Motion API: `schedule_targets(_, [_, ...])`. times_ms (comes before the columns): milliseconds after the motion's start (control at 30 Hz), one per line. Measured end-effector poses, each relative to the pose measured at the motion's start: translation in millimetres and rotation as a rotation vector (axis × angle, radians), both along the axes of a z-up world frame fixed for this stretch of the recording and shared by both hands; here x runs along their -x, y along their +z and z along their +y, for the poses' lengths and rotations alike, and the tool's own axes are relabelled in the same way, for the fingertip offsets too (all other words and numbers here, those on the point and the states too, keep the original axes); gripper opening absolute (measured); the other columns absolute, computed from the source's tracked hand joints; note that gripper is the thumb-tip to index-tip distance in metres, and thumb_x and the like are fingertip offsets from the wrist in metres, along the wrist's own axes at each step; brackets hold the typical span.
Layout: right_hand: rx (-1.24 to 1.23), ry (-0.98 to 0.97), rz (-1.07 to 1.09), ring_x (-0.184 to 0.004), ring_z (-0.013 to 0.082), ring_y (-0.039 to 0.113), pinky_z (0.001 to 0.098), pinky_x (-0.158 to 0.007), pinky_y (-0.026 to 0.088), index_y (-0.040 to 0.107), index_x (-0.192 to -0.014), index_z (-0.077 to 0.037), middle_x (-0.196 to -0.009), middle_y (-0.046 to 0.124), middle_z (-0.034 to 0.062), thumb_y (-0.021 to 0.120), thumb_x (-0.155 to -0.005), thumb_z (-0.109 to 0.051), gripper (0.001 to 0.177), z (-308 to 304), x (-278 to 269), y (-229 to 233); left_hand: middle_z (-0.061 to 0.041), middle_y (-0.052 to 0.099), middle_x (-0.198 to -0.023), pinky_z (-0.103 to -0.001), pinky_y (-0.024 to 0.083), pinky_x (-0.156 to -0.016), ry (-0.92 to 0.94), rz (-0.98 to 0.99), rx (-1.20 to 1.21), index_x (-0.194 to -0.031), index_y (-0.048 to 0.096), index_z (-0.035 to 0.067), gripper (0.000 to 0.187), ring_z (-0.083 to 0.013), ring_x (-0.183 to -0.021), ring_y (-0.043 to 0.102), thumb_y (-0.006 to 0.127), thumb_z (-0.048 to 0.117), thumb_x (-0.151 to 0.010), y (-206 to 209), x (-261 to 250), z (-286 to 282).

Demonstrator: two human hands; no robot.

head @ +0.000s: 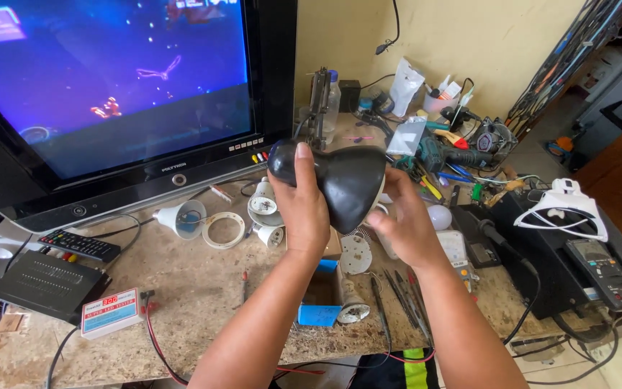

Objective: Testing and soldering LED components onto a circuit board at a repair station.

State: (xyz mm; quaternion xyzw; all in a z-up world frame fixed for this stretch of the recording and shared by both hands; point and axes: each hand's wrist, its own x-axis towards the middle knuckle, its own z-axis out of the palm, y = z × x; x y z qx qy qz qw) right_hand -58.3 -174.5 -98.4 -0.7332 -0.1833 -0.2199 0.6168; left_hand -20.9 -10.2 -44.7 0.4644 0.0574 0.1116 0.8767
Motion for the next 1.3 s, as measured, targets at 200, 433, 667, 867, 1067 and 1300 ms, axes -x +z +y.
schedule_targets(200, [-0.108, 0.03, 0.096, -0.122, 0.0326, 0.058, 0.0524, -0.106, 0.044, 0.043, -0.146, 0.0, -0.125, 0.061, 0.0209, 0.073, -0.083, -0.045, 0.083, 3, 2, 7, -0.01, 0.057, -0.1, -0.04, 0.054, -0.09, 0.01, 0.005, -0.026, -0.116, 0.056, 0.011, 0.051, -0.021, -0.096, 0.058, 0.073, 0.052, -0.09, -3, -1, 1])
schedule_targets(433, [-0.067, -0.016, 0.098, -0.12, 0.0282, 0.061, 0.0487, -0.107, 0.044, 0.05, -0.14, -0.002, -0.118, 0.066, 0.0182, 0.077, -0.081, -0.041, 0.075, 8, 6, 10, -0.01, 0.058, -0.098, -0.042, 0.056, -0.088, -0.004, 0.002, -0.046, -0.116, 0.057, 0.012, 0.054, -0.0233, -0.094, 0.059, 0.074, 0.054, -0.088, -5, 0, 3])
schedule_targets(667, [-0.017, 0.004, 0.052, -0.134, 0.0327, 0.051, 0.0534, -0.113, 0.038, 0.039, -0.15, -0.005, -0.135, 0.057, 0.0198, 0.086, -0.074, -0.028, 0.093, 5, 3, 5, -0.011, 0.058, -0.097, -0.042, 0.056, -0.085, 0.014, -0.007, -0.047, -0.115, 0.056, 0.011, 0.056, -0.0242, -0.092, 0.06, 0.073, 0.056, -0.088, -6, -2, 6])
schedule_targets(867, [0.056, -0.131, 0.064, -0.126, 0.0302, 0.06, 0.0531, -0.111, 0.041, 0.054, -0.14, -0.006, -0.12, 0.067, 0.018, 0.082, -0.077, -0.038, 0.076, 10, 9, 15, -0.012, 0.059, -0.101, -0.041, 0.055, -0.088, 0.017, 0.012, -0.035, -0.116, 0.057, 0.011, 0.054, -0.0226, -0.096, 0.059, 0.073, 0.054, -0.088, -6, -4, 3])
schedule_targets(1067, [0.031, -0.125, 0.092, -0.122, 0.0309, 0.062, 0.054, -0.106, 0.045, 0.055, -0.139, -0.005, -0.116, 0.068, 0.0201, 0.082, -0.077, -0.041, 0.077, 11, 7, 18, -0.012, 0.058, -0.103, -0.042, 0.055, -0.091, 0.014, 0.011, 0.0, -0.118, 0.057, 0.01, 0.056, -0.0238, -0.098, 0.059, 0.074, 0.054, -0.088, -5, -5, 0])
schedule_targets(1300, [-0.085, -0.035, 0.137, -0.128, 0.0336, 0.056, 0.0564, -0.113, 0.038, 0.045, -0.146, -0.009, -0.134, 0.058, 0.0197, 0.077, -0.077, -0.044, 0.084, 8, 10, 11, -0.011, 0.058, -0.101, -0.042, 0.058, -0.085, 0.01, -0.008, 0.023, -0.124, 0.056, 0.011, 0.058, -0.0223, -0.094, 0.06, 0.074, 0.053, -0.088, -9, -8, 0])
